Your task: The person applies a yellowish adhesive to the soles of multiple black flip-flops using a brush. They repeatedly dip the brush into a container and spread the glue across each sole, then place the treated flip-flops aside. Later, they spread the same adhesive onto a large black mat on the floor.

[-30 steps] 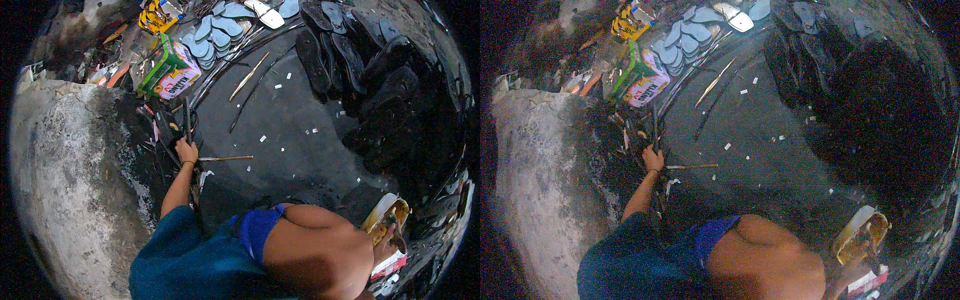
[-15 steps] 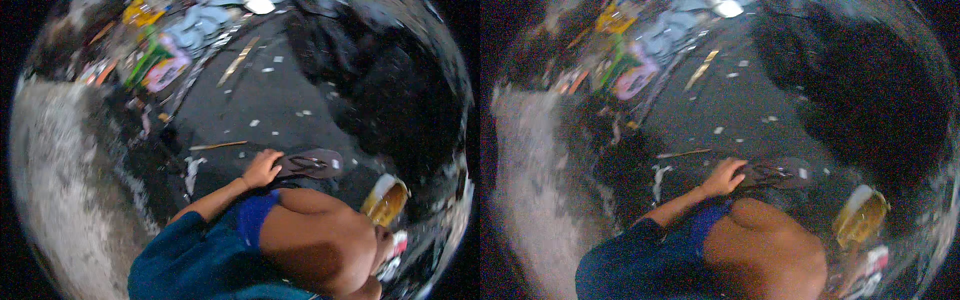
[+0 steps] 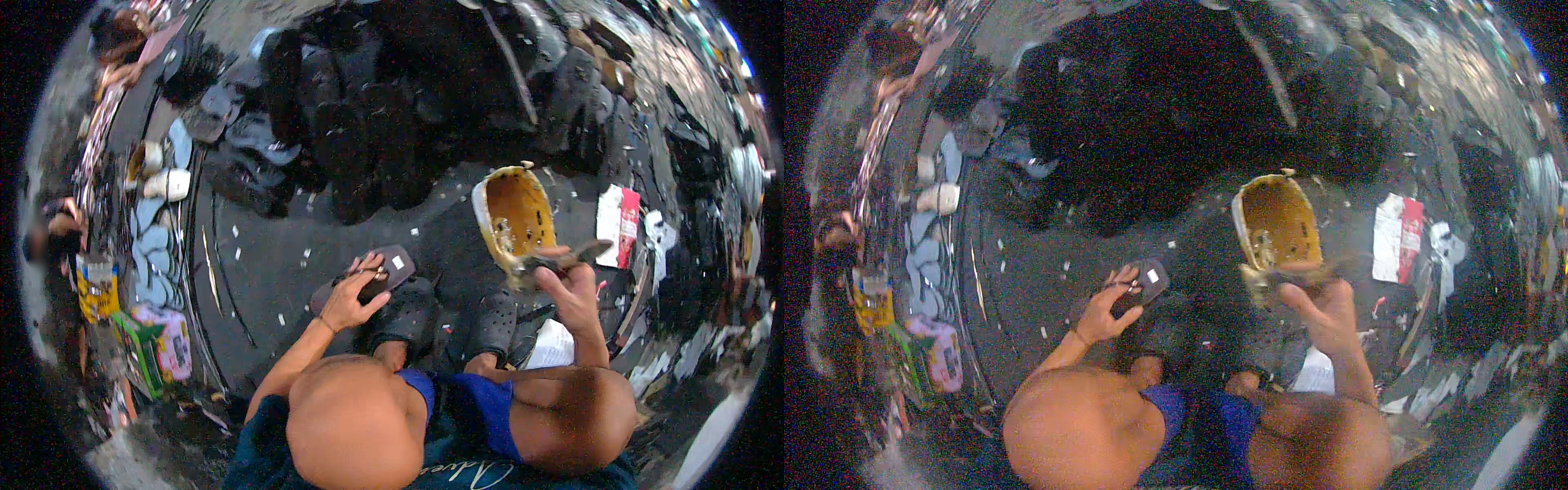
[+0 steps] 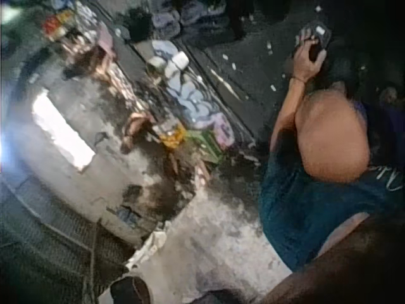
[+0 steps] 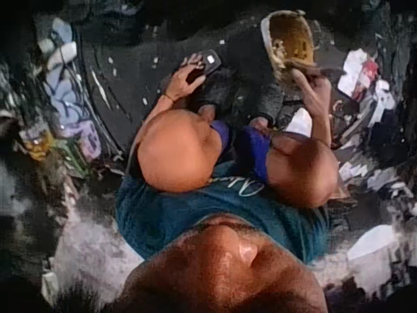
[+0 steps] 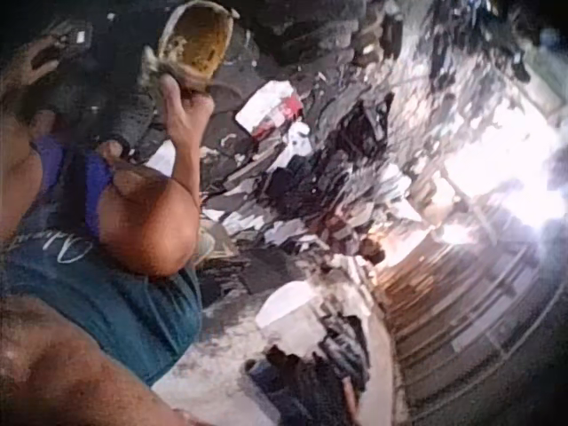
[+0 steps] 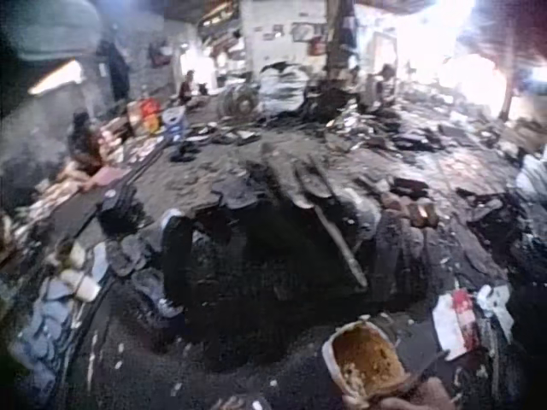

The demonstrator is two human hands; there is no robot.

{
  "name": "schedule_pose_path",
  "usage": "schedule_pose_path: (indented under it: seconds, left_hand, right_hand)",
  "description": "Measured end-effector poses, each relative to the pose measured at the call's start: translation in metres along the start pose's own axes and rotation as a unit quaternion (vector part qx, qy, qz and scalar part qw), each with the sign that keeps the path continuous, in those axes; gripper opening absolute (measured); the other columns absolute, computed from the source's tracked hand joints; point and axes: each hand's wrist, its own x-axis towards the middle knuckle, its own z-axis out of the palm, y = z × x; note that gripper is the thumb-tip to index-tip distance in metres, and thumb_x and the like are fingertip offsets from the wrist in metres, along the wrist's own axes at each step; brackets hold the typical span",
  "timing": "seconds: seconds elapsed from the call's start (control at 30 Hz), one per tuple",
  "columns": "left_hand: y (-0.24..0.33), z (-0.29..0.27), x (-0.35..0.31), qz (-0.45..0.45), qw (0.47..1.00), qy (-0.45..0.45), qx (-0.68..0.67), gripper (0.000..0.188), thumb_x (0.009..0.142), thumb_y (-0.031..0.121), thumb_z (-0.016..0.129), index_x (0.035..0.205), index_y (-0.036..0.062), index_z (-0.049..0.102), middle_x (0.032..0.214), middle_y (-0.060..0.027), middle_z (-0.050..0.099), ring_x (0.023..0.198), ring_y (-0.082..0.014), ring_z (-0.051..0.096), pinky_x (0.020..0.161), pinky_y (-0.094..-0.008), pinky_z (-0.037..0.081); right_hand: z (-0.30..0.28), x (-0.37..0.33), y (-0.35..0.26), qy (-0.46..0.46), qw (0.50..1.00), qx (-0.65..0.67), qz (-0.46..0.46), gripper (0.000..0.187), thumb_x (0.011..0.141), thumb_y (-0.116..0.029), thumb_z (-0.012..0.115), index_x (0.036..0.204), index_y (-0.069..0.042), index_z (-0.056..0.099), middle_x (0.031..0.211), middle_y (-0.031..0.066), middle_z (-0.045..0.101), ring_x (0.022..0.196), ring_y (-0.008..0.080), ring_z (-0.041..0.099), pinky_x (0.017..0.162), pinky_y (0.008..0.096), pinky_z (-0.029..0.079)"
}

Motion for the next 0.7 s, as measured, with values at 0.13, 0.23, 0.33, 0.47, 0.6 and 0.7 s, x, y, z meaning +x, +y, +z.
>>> schedule_pose_path:
  seconds: [0.13,0.23,0.33,0.47,0.6,0.7]
  left_hand:
    - [-0.004,-0.017,-0.015,0.060,0.990,-0.096,0.083,0.047,0.091,0.035,0.063,0.125,0.0020,0.060,0.147,-0.0192,0.047,0.143,-0.0368,0.034,0.118,-0.0483,0.023]
    - [-0.001,-0.015,0.011,0.101,0.974,-0.096,0.177,0.050,0.097,0.039,0.052,0.130,0.0011,0.057,0.142,-0.0184,0.051,0.138,-0.0359,0.042,0.115,-0.0457,0.029]
    - [0.024,-0.024,0.059,-0.147,0.901,0.027,-0.407,0.048,0.100,0.036,0.047,0.130,0.0008,0.056,0.132,-0.0156,0.059,0.124,-0.0321,0.054,0.107,-0.0430,0.040]
    - [0.094,-0.037,0.114,-0.162,0.815,0.097,-0.548,0.041,0.101,0.028,0.044,0.128,-0.0001,0.058,0.118,-0.0112,0.065,0.103,-0.0237,0.064,0.093,-0.0364,0.051]
    - [0.082,-0.034,0.117,-0.051,0.889,0.093,-0.446,0.044,0.103,0.027,0.039,0.135,-0.0005,0.052,0.125,-0.0126,0.062,0.108,-0.0232,0.063,0.095,-0.0357,0.051]
    - [0.104,-0.006,0.113,-0.162,0.738,0.079,-0.650,0.050,0.103,0.032,0.034,0.140,0.0011,0.048,0.131,-0.0159,0.059,0.113,-0.0259,0.061,0.098,-0.0400,0.050]
  right_hand:
    - [0.029,0.025,-0.003,-0.016,0.998,0.044,-0.046,0.030,0.089,-0.012,0.073,0.115,-0.002,0.062,0.109,0.0073,0.068,0.101,0.0163,0.064,0.092,0.0323,0.050]
    - [0.051,0.043,-0.017,-0.049,0.985,0.158,-0.045,0.028,0.090,-0.011,0.071,0.114,-0.001,0.061,0.107,0.0058,0.067,0.097,0.0129,0.063,0.088,0.0291,0.051]
    - [0.072,0.051,-0.036,-0.032,0.978,0.100,-0.179,0.028,0.088,-0.006,0.071,0.115,-0.002,0.062,0.106,0.0057,0.068,0.096,0.0135,0.064,0.086,0.0295,0.052]
    - [0.093,0.081,-0.037,0.026,0.929,-0.046,-0.367,0.027,0.084,-0.004,0.072,0.110,-0.008,0.068,0.103,0.0100,0.071,0.096,0.0225,0.068,0.082,0.0356,0.053]
    - [0.103,0.040,-0.031,-0.089,0.897,-0.115,-0.418,0.026,0.079,-0.006,0.069,0.104,-0.011,0.070,0.100,0.0126,0.071,0.092,0.0353,0.067,0.076,0.0413,0.052]
    - [0.081,0.090,-0.039,0.146,0.881,-0.148,-0.425,0.024,0.082,-0.007,0.073,0.105,-0.003,0.069,0.096,0.0088,0.072,0.086,0.0263,0.069,0.077,0.0385,0.052]
